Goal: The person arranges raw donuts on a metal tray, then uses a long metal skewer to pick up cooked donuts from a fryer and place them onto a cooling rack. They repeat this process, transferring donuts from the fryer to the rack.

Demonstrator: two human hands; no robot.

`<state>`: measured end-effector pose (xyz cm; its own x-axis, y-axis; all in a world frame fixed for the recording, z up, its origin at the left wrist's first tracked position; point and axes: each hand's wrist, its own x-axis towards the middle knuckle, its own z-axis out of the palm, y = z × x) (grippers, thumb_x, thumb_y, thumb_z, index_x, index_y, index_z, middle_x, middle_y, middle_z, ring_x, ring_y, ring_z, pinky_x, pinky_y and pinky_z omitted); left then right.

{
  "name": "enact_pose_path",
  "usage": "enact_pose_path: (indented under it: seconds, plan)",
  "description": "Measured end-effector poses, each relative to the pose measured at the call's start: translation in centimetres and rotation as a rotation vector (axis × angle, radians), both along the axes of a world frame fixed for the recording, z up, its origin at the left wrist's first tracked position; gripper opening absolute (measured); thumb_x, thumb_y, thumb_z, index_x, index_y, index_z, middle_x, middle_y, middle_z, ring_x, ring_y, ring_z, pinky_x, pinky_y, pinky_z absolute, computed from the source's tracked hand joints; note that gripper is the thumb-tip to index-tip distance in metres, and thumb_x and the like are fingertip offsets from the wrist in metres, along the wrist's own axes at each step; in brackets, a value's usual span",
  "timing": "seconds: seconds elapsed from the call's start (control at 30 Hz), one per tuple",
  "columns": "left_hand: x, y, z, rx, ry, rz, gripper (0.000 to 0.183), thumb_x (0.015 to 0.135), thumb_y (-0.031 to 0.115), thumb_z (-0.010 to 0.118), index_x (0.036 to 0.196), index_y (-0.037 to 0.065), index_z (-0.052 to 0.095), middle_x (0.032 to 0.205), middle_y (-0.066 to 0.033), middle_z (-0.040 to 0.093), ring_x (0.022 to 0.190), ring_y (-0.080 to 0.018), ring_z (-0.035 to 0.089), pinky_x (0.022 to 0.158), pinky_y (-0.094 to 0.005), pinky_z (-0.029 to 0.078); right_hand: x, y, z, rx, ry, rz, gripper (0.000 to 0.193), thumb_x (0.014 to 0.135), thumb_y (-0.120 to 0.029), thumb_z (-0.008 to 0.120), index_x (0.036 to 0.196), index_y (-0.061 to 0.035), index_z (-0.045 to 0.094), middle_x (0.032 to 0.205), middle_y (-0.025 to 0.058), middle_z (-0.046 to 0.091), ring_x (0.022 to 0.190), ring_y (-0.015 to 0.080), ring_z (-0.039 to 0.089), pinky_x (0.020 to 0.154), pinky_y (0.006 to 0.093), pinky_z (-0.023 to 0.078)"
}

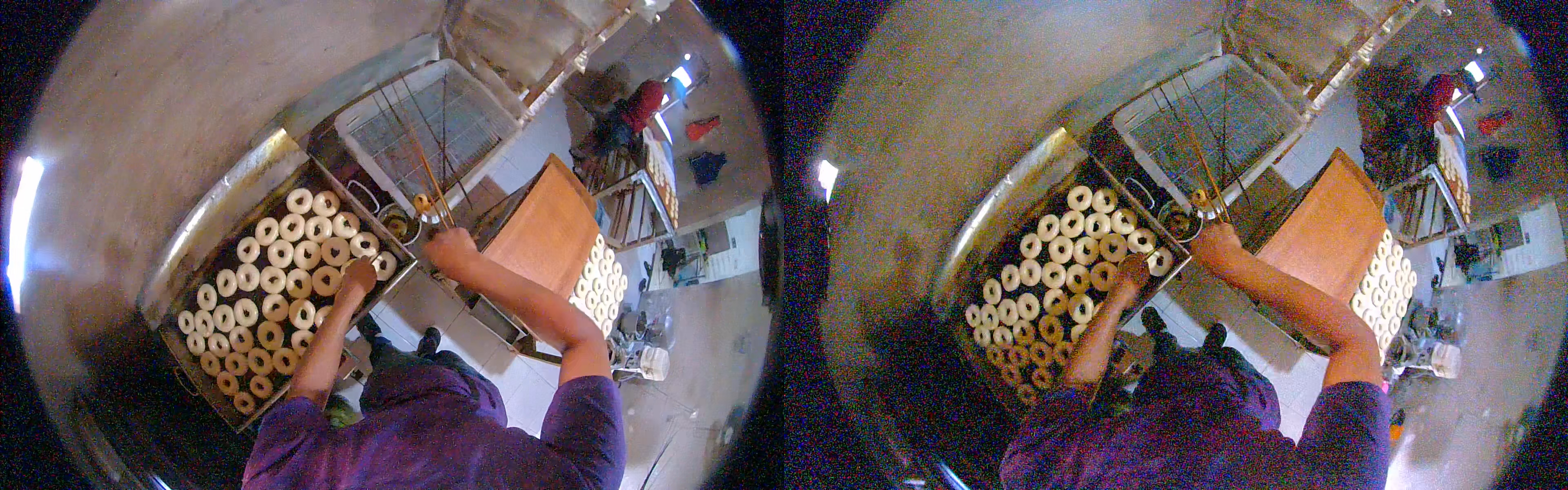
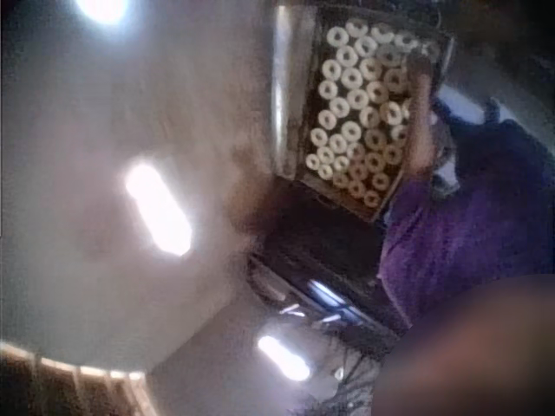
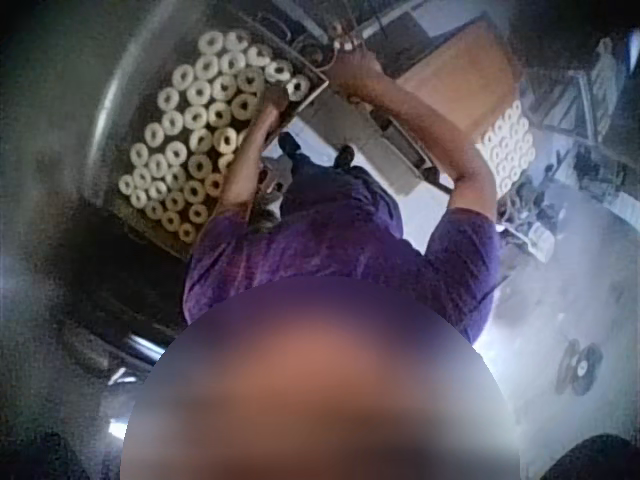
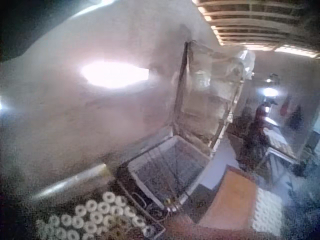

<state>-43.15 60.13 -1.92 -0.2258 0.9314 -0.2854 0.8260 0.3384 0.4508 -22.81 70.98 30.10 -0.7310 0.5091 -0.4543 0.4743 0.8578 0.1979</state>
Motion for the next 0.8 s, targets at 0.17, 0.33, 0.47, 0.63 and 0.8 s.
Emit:
enact_pose_path:
  seconds: [0.17,0.33,0.47,0.63,0.8]
  plan:
    - [-3.2,1.7,-1.0,0.208,-0.285,-0.166,0.029,0.097,0.022,0.053,0.098,-0.002,0.069,0.099,-0.0320,0.069,0.095,-0.0509,0.066,0.083,-0.0581,0.051,5.9,-1.1,5.1,-0.083,0.036,-0.284,0.027,0.085,-0.013,0.067,0.110,-0.0186,0.077,0.095,0.0097,0.076,0.090,0.0302,0.076,0.068,0.0454,0.060]
    - [-3.8,1.2,7.3,0.104,-0.245,-0.013,0.029,0.096,0.018,0.052,0.108,-0.004,0.066,0.105,-0.0322,0.069,0.102,-0.0510,0.064,0.091,-0.0588,0.049,8.0,-4.2,1.6,0.008,0.229,-0.335,0.023,0.087,-0.014,0.063,0.105,-0.0165,0.077,0.094,0.0123,0.073,0.086,0.0338,0.074,0.068,0.0511,0.059]
    - [-3.7,-0.8,8.8,0.130,-0.188,0.011,0.032,0.097,0.019,0.049,0.115,-0.003,0.064,0.105,-0.0317,0.069,0.105,-0.0501,0.064,0.092,-0.0577,0.050,8.6,-4.8,-1.0,0.024,0.172,-0.304,0.035,0.086,-0.013,0.064,0.119,-0.0209,0.074,0.103,0.0107,0.071,0.092,0.0332,0.073,0.069,0.0466,0.060]
    - [-3.3,-3.1,11.3,0.106,-0.251,0.098,0.034,0.098,0.019,0.051,0.122,-0.003,0.063,0.111,-0.0315,0.068,0.104,-0.0480,0.066,0.092,-0.0560,0.051,8.6,-4.8,0.0,0.014,0.257,-0.332,0.037,0.085,-0.011,0.064,0.120,-0.0176,0.073,0.105,0.0136,0.071,0.095,0.0341,0.072,0.071,0.0467,0.061]
    - [-2.9,-3.8,13.6,0.117,-0.218,0.182,0.035,0.099,0.015,0.050,0.126,-0.005,0.062,0.115,-0.0319,0.067,0.107,-0.0467,0.066,0.094,-0.0556,0.050,9.0,-5.3,-3.0,-0.026,0.181,-0.364,0.038,0.086,-0.009,0.062,0.121,-0.0177,0.072,0.105,0.0138,0.071,0.094,0.0335,0.073,0.071,0.0470,0.061]
